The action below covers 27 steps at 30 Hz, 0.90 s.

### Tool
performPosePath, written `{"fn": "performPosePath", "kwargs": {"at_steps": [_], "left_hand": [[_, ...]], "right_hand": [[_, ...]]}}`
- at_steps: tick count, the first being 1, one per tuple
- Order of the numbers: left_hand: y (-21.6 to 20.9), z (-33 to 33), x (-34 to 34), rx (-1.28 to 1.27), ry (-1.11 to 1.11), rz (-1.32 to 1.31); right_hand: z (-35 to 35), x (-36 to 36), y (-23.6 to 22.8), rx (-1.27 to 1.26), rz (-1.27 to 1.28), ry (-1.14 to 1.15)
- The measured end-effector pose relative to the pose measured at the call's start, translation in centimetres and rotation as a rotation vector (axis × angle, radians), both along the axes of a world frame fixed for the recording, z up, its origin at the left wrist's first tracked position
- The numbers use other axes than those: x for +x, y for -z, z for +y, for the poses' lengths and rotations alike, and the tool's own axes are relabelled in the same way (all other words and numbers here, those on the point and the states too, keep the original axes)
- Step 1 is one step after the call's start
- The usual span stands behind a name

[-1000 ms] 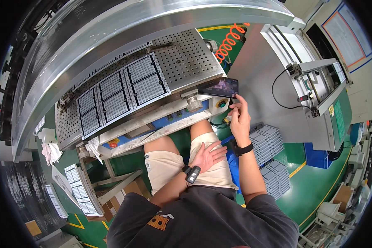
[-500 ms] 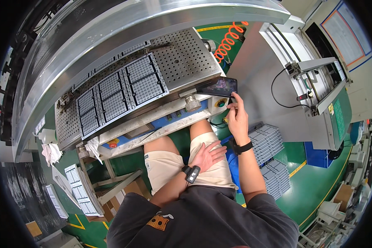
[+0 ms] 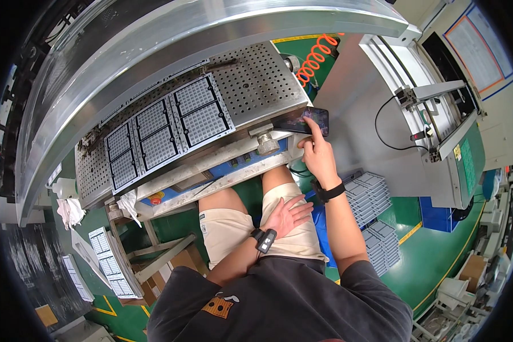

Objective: Operates an industrial electronics manufacturing machine by handling trays and interacting with the control panel.

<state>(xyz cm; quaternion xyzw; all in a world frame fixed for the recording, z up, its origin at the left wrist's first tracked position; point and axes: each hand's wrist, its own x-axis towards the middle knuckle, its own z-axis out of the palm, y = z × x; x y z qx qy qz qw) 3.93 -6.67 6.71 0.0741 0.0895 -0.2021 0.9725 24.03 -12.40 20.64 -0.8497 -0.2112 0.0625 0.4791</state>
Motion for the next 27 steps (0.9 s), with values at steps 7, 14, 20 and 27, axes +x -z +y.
{"fn": "performPosePath", "kwargs": {"at_steps": [7, 14, 20, 27], "left_hand": [[-0.1, 0.1, 0.1, -0.006, -0.001, -0.006], [-0.2, 0.2, 0.1, -0.005, -0.004, -0.006], [0.7, 0.0, 0.0, -0.017, -0.009, 0.023], [-0.1, -0.5, 0.3, -0.002, -0.089, 0.158]], "right_hand": [[0.2, 0.0, -0.3, 0.016, -0.012, -0.017], [-0.2, -0.7, 0.3, 0.061, -0.047, 0.158], [-1.5, -3.7, 1.2, 0.219, -0.06, 0.089], [-2.2, -10.7, 7.0, 0.151, 0.538, -0.085]]}}
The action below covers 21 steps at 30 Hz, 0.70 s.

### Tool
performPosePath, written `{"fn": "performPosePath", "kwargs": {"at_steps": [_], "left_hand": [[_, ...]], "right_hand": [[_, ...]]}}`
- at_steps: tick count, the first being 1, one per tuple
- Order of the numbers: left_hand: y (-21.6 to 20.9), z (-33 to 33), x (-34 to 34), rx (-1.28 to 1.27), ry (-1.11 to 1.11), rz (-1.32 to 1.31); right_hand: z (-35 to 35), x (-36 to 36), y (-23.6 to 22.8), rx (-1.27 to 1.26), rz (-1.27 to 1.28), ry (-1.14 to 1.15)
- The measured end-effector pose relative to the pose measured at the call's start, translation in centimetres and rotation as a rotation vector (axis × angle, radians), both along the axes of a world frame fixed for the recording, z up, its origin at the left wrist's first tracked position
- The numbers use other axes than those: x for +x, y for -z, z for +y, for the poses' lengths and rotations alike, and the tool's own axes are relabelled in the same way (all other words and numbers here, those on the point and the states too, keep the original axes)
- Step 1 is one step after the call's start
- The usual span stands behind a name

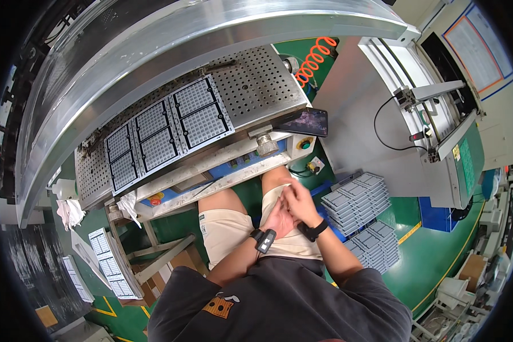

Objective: Operates an industrial electronics manufacturing machine by handling trays and interacting with the control panel.

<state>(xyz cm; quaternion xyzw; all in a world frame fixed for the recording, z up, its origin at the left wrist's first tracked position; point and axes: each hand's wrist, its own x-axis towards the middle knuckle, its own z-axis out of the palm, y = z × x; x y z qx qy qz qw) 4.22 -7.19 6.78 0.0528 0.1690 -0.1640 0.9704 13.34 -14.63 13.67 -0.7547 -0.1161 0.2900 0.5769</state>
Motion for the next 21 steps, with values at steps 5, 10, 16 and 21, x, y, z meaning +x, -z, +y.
{"fn": "performPosePath", "kwargs": {"at_steps": [5, 10, 16, 21], "left_hand": [[-1.1, 0.4, 0.1, -0.06, 0.019, -0.112], [-0.6, 0.3, 0.0, -0.07, -0.006, -0.149], [0.3, 0.2, 0.0, -0.029, -0.014, -0.18], [0.5, 0.4, -0.2, -0.009, -0.012, -0.22]], "right_hand": [[-0.3, -2.4, 2.4, -0.098, -0.252, -0.098], [0.2, -2.4, 2.9, -0.123, -0.32, -0.074], [0.2, -2.1, 3.6, -0.099, -0.339, -0.088], [0.2, -2.0, 3.3, -0.114, -0.259, -0.091]]}}
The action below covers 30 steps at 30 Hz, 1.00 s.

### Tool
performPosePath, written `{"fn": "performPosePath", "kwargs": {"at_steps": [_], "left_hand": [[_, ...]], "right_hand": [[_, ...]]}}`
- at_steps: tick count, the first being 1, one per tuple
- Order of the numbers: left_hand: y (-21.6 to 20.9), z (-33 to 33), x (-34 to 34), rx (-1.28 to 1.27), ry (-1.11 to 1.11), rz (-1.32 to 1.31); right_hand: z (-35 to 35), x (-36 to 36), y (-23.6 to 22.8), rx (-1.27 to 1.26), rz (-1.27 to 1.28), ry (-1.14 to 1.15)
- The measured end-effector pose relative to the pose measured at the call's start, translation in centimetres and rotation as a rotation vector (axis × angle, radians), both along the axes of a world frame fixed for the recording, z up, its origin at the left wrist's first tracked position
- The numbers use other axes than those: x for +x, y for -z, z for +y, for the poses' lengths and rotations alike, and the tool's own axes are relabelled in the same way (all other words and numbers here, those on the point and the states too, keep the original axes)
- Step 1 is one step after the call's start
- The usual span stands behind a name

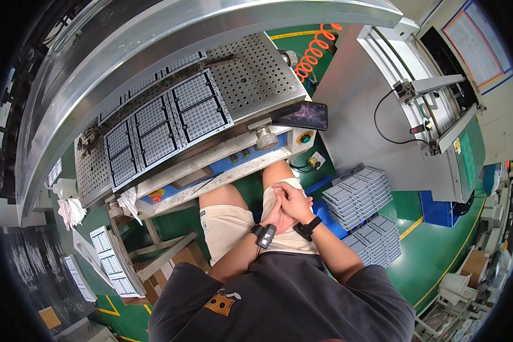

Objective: Operates an industrial electronics manufacturing machine by handling trays and interacting with the control panel.

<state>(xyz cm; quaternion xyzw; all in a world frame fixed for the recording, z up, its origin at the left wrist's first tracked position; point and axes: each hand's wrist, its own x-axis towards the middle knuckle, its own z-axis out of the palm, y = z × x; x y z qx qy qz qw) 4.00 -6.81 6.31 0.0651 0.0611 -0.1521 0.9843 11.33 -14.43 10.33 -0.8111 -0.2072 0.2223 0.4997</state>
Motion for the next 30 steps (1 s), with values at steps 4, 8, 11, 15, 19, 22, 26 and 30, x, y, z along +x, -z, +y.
{"fn": "performPosePath", "kwargs": {"at_steps": [4, 8, 11, 15, 19, 22, 26, 30], "left_hand": [[0.2, 0.0, -0.2, 0.016, -0.007, -0.014], [0.3, -0.1, -0.5, 0.04, -0.021, -0.022], [0.3, -0.3, -0.6, 0.08, -0.044, -0.049], [0.1, -0.8, -0.5, 0.128, -0.097, -0.009], [0.5, -0.6, -0.5, 0.125, -0.053, -0.014], [1.5, -0.5, -0.4, 0.097, -0.023, 0.0], [2.8, -0.9, -0.3, 0.068, -0.027, 0.101], [3.0, -1.0, -0.4, -0.046, 0.009, 0.086]], "right_hand": [[-0.1, 0.0, -0.5, -0.017, -0.007, -0.015], [0.0, -0.2, -0.4, 0.005, 0.001, -0.011], [0.0, -0.3, 0.1, 0.023, -0.014, -0.007], [0.0, -0.3, 0.8, 0.013, -0.02, 0.009], [-0.1, -0.3, 1.0, 0.022, -0.033, 0.003], [0.0, -0.2, 0.8, 0.014, -0.028, 0.001], [0.0, -0.2, 0.4, 0.004, 0.021, 0.002], [-0.1, -0.2, 0.2, -0.035, 0.045, 0.004]]}}
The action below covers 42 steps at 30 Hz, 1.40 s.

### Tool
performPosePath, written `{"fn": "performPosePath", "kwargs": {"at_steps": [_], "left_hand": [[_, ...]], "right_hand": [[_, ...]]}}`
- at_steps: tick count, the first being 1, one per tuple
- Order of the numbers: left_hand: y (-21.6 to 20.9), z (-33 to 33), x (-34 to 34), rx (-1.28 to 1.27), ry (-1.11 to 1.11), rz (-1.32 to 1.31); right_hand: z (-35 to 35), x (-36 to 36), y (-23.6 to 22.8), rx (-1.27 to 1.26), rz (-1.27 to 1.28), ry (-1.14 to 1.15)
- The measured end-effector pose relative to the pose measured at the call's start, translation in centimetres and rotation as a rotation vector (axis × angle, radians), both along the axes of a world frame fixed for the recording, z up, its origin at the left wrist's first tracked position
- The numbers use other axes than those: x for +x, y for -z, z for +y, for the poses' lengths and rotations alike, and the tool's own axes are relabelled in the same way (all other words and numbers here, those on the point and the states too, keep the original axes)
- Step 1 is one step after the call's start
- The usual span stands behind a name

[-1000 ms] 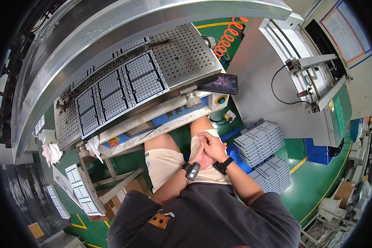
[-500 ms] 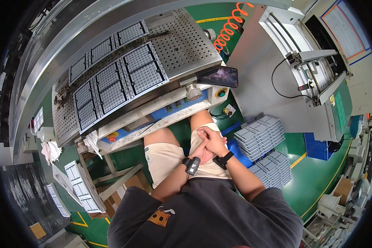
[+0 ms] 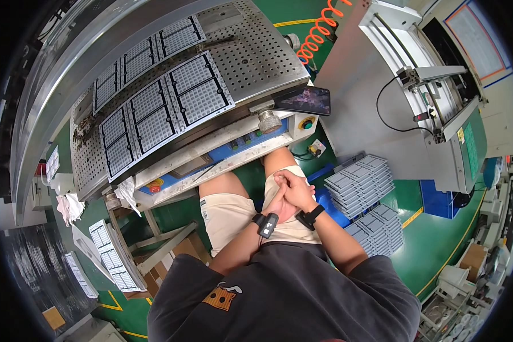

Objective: Operates an industrial electronics manufacturing machine by handling trays and interacting with the control panel.

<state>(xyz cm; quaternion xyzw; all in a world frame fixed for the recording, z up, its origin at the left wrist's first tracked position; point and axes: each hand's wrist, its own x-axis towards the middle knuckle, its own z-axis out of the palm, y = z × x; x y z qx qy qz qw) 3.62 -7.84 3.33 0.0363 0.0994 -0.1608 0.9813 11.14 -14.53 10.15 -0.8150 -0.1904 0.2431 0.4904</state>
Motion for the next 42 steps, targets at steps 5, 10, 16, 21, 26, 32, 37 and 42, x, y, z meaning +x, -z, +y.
{"fn": "performPosePath", "kwargs": {"at_steps": [5, 10, 16, 21, 26, 32, 37, 42], "left_hand": [[-0.3, -0.2, 0.1, 0.099, -0.095, 0.056], [-0.7, 0.3, 0.2, -0.032, -0.049, -0.067], [-3.1, 1.6, 0.8, -0.198, 0.09, 0.219], [-4.1, 1.3, 0.2, -0.01, -0.014, -0.044], [-3.8, 1.2, 0.2, -0.011, -0.007, -0.03], [-3.9, 1.1, 0.2, -0.01, -0.007, -0.005], [-3.8, 1.2, 0.2, -0.023, -0.001, -0.033], [-3.5, 1.2, 0.1, -0.023, 0.004, -0.039]], "right_hand": [[0.0, 0.1, 0.4, 0.02, -0.033, -0.014], [-0.1, 0.1, 1.0, -0.005, -0.031, -0.035], [-0.2, 0.1, 0.6, 0.003, -0.032, -0.051], [-0.1, 0.0, 0.1, 0.002, -0.07, -0.04], [-0.2, 0.1, 0.0, 0.013, -0.062, -0.046], [-0.1, 0.0, -0.1, 0.022, -0.081, -0.035], [-0.2, 0.0, -0.2, -0.002, -0.045, -0.051], [-0.1, -0.1, 0.4, 0.058, -0.078, -0.02]]}}
